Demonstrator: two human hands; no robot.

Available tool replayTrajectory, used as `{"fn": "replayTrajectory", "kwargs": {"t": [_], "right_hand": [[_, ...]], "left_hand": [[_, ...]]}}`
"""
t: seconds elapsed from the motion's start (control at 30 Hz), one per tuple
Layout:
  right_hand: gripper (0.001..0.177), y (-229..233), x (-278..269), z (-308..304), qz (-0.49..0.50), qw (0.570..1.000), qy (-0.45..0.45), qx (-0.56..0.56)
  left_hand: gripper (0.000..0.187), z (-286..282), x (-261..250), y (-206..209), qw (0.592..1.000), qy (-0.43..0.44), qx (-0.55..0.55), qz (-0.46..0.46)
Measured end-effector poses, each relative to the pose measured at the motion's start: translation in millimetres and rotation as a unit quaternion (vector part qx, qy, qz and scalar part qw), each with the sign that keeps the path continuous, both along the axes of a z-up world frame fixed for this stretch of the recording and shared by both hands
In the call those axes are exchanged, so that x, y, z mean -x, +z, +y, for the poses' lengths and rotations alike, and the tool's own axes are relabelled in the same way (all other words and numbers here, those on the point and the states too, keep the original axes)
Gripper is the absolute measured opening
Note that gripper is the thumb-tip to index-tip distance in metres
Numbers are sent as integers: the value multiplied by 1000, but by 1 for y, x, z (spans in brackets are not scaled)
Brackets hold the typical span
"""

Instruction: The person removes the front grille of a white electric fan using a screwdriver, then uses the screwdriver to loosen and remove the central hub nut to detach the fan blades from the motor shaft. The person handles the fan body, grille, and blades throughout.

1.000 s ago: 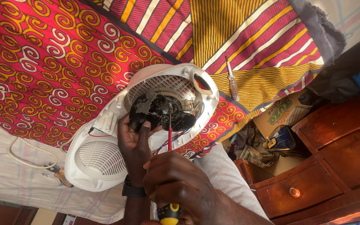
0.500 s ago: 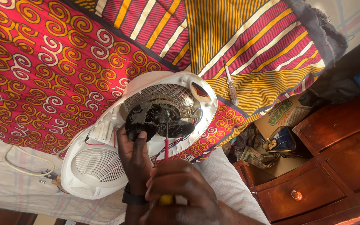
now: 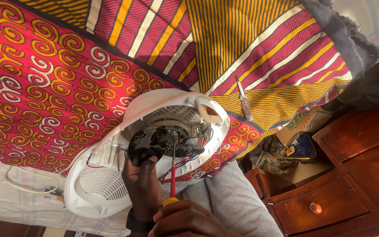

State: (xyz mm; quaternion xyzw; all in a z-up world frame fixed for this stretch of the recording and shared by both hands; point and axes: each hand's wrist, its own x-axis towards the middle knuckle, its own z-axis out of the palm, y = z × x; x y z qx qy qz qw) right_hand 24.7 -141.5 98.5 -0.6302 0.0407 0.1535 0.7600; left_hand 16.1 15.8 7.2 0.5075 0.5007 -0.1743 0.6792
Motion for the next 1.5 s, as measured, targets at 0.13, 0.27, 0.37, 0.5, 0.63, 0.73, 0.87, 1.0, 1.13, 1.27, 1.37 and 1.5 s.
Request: {"fn": "replayTrajectory", "kwargs": {"t": [0.13, 0.27, 0.37, 0.5, 0.63, 0.73, 0.87, 1.0, 1.13, 1.27, 1.37, 1.5], "right_hand": [[11, -4, 7, 0, 6, 998, 54, -9], [12, -8, 6, -2, 15, 998, 61, -20], [12, -9, 5, -4, 13, 998, 64, -25], [13, -10, 2, -6, 14, 997, 66, -26], [14, -9, -1, -6, 13, 998, 57, -36], [14, -9, -1, -7, 16, 997, 60, -34], [15, -8, -1, -10, 19, 997, 63, -34], [16, -9, -3, -11, 18, 997, 64, -40], [17, -9, -6, -13, 17, 997, 60, -43], [15, -5, -7, -18, 36, 997, 28, -64], [15, -5, -4, -20, 48, 997, 13, -63], [16, -20, -5, -13, -21, 995, 12, -98]], "left_hand": [[36, 2, 6, -1, 1000, 0, -4, -7], [34, 3, 8, -3, 1000, 7, 2, -19], [35, 3, 8, -3, 1000, 6, -1, -9], [36, 2, 6, -2, 1000, 15, -3, -2], [35, 0, 4, -3, 1000, 6, -7, -8], [37, 1, 5, -2, 1000, 6, -5, -13], [38, 2, 5, -3, 1000, 3, -13, 2], [36, 3, 7, -4, 1000, 8, -2, -5], [34, 4, 10, -4, 1000, 7, -2, -6], [33, 5, 11, -5, 1000, 10, -4, -7], [34, 5, 10, -6, 1000, 13, -6, 2], [32, 3, 8, -5, 1000, 18, -7, 3]]}}
